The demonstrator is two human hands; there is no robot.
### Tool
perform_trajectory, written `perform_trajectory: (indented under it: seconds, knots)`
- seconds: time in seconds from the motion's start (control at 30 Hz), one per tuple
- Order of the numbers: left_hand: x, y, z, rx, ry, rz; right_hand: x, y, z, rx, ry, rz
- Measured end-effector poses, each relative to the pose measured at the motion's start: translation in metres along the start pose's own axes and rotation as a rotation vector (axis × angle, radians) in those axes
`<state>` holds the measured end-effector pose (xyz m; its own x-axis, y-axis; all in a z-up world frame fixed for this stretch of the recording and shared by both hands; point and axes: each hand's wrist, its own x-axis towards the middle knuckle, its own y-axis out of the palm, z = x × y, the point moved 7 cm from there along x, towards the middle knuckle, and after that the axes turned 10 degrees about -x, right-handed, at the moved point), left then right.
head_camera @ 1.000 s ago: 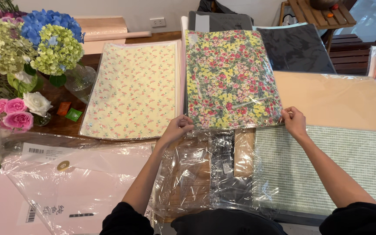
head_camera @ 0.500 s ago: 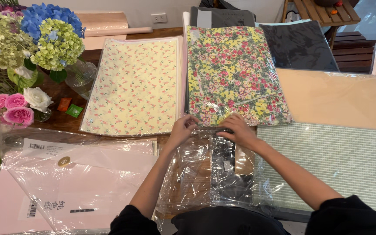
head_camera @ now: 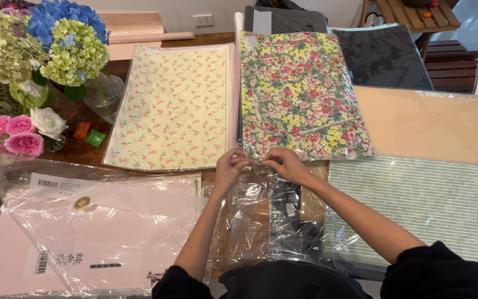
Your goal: The person sorts through and organizes several sheets of floral and colored wrapping paper, moving them one at a time between piles on a table and then placing some of the sheets onto a shelf.
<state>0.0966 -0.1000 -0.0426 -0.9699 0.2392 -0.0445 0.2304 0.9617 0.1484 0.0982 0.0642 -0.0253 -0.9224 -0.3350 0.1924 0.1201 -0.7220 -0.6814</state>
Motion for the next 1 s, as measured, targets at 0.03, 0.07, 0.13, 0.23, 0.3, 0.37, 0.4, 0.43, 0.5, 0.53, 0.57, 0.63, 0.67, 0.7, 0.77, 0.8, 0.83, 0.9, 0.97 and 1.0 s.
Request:
perform_trajectory:
  seconds: [0.03, 0.07, 0.13, 0.23, 0.3, 0.37, 0.4, 0.43, 0.5, 0.53, 0.57, 0.63, 0.67, 0.7, 0.77, 0.8, 0.83, 0.9, 0.97, 1.0]
  knots:
    - [0.001, 0.002, -0.002, 0.0, 0.002, 0.0, -0.001, 0.001, 0.0, -0.001, -0.001, 0.0]
    - [0.002, 0.004, -0.005, -0.017, 0.028, 0.001, -0.003, 0.001, -0.003, 0.053, 0.028, -0.016]
    - [0.002, 0.006, -0.008, -0.032, 0.054, 0.002, -0.006, 0.002, -0.005, 0.109, 0.058, -0.033]
    - [0.001, 0.007, -0.005, -0.045, 0.055, -0.041, -0.007, 0.003, -0.01, 0.212, 0.132, 0.003]
    - [0.002, 0.004, -0.001, -0.019, 0.04, -0.085, -0.006, 0.009, -0.017, 0.258, 0.278, 0.158]
    - [-0.002, 0.009, -0.006, -0.018, 0.066, -0.073, -0.002, 0.009, -0.012, 0.227, 0.298, 0.223]
    - [-0.005, 0.012, -0.009, -0.018, 0.092, -0.06, -0.001, 0.011, -0.011, 0.195, 0.316, 0.287]
    - [-0.004, 0.011, -0.01, -0.018, 0.092, -0.063, 0.0, 0.012, -0.01, 0.195, 0.315, 0.289]
    - [-0.004, 0.011, -0.016, -0.022, 0.121, -0.047, 0.007, 0.008, -0.001, 0.255, 0.22, 0.224]
    - [-0.004, 0.011, -0.016, -0.022, 0.122, -0.05, 0.008, 0.01, 0.0, 0.255, 0.217, 0.227]
    - [-0.004, 0.012, -0.016, -0.007, 0.116, -0.054, 0.008, 0.013, 0.001, 0.219, 0.22, 0.248]
    - [-0.004, 0.012, -0.014, 0.009, 0.109, -0.059, 0.008, 0.019, -0.001, 0.183, 0.223, 0.27]
    - [-0.005, 0.012, -0.014, -0.006, 0.131, -0.056, 0.009, 0.023, -0.004, 0.14, 0.227, 0.274]
    - [-0.005, 0.011, -0.014, -0.019, 0.153, -0.052, 0.01, 0.025, -0.008, 0.097, 0.231, 0.277]
    - [-0.004, 0.01, -0.012, -0.011, 0.148, -0.051, 0.011, 0.024, -0.009, 0.089, 0.222, 0.231]
    - [-0.004, 0.009, -0.011, -0.003, 0.143, -0.051, 0.012, 0.022, -0.01, 0.08, 0.213, 0.186]
    - [-0.003, 0.009, -0.01, -0.003, 0.144, -0.049, 0.011, 0.024, -0.01, 0.08, 0.212, 0.183]
    - [-0.003, 0.008, -0.009, -0.054, 0.151, -0.057, 0.008, 0.022, -0.011, 0.12, 0.202, 0.101]
    - [-0.003, 0.009, -0.009, -0.059, 0.142, -0.057, 0.003, 0.024, -0.011, 0.134, 0.204, 0.079]
    - [-0.003, 0.01, -0.008, -0.064, 0.132, -0.058, 0.001, 0.024, -0.011, 0.148, 0.205, 0.056]
